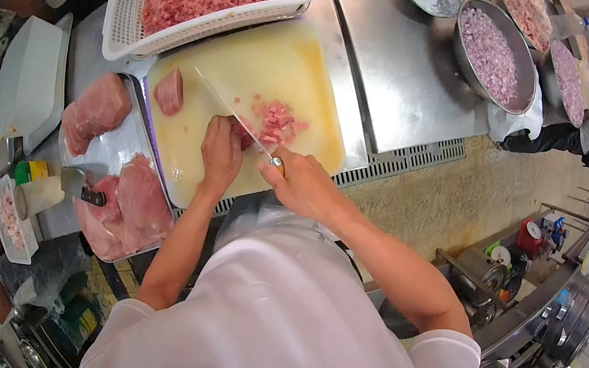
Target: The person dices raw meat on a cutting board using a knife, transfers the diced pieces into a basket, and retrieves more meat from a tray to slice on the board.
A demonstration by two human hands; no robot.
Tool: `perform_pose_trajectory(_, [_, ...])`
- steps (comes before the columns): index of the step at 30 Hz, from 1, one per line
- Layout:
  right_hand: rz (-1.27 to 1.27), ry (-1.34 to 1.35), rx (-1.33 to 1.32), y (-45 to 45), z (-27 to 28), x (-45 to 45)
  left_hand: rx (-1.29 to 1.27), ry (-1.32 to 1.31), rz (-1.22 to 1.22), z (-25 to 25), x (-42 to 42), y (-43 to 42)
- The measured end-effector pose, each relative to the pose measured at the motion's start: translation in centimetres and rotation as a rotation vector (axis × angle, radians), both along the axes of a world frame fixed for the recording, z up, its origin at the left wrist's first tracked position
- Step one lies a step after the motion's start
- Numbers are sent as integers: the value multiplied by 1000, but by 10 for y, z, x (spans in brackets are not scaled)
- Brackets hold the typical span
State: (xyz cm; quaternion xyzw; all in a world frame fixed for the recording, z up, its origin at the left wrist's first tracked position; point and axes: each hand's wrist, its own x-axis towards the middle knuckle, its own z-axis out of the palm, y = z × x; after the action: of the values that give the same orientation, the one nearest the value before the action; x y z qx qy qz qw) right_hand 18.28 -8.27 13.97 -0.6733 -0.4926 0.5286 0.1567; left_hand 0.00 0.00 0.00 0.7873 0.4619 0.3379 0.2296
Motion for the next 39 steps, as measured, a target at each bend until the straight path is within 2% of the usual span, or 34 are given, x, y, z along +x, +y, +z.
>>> perform_pose_trajectory(2, [-21, 53, 148, 1, -27, -3, 72, 56, 17, -4, 0, 8])
perform_pose_trajectory(3, [7, -13, 110, -14, -38, 1, -20, 20, 15, -11, 13, -23])
perform_pose_trajectory(5, [44, -43, 205, 14, -64, -7, 16, 24, 13, -11, 10, -9])
perform_pose_trajectory(11, [-28, -26, 58, 4, 2, -7, -107, -98, -38, -1, -12, -4])
perform_pose_trajectory(14, [-33, 27, 3, -12, 4, -8, -75, -26, -34, -6, -11, -5])
perform_pose_trajectory(17, [-15, -6, 333, -4, -58, -23, -28, 27, -21, -19, -10, -5])
perform_pose_trajectory(20, [3, -94, 217, 11, -70, -31, -22, -5, -24, -14, -12, -5])
perform_pose_trajectory(23, [8, -46, 100, 14, -28, -23, -82, -130, -35, -2, -16, -9])
perform_pose_trajectory(26, [-31, -45, 20, -7, 5, -20, -80, -137, -70, 2, -22, -7])
perform_pose_trajectory(29, [-5, 6, 81, -10, -17, -25, -47, -88, -76, -14, -22, -6])
perform_pose_trajectory(32, [-17, -66, 342, 8, -73, -38, -8, -37, -67, -11, -21, -6])
perform_pose_trajectory(33, [-3, -86, 313, 16, -74, -36, -17, -77, -70, -10, -21, -3])
perform_pose_trajectory(35, [9, -124, 240, 18, -69, -37, -52, -154, -91, -7, -23, -7])
perform_pose_trajectory(39, [0, -37, 31, -2, 2, -31, -107, -223, -82, -7, -31, -12])
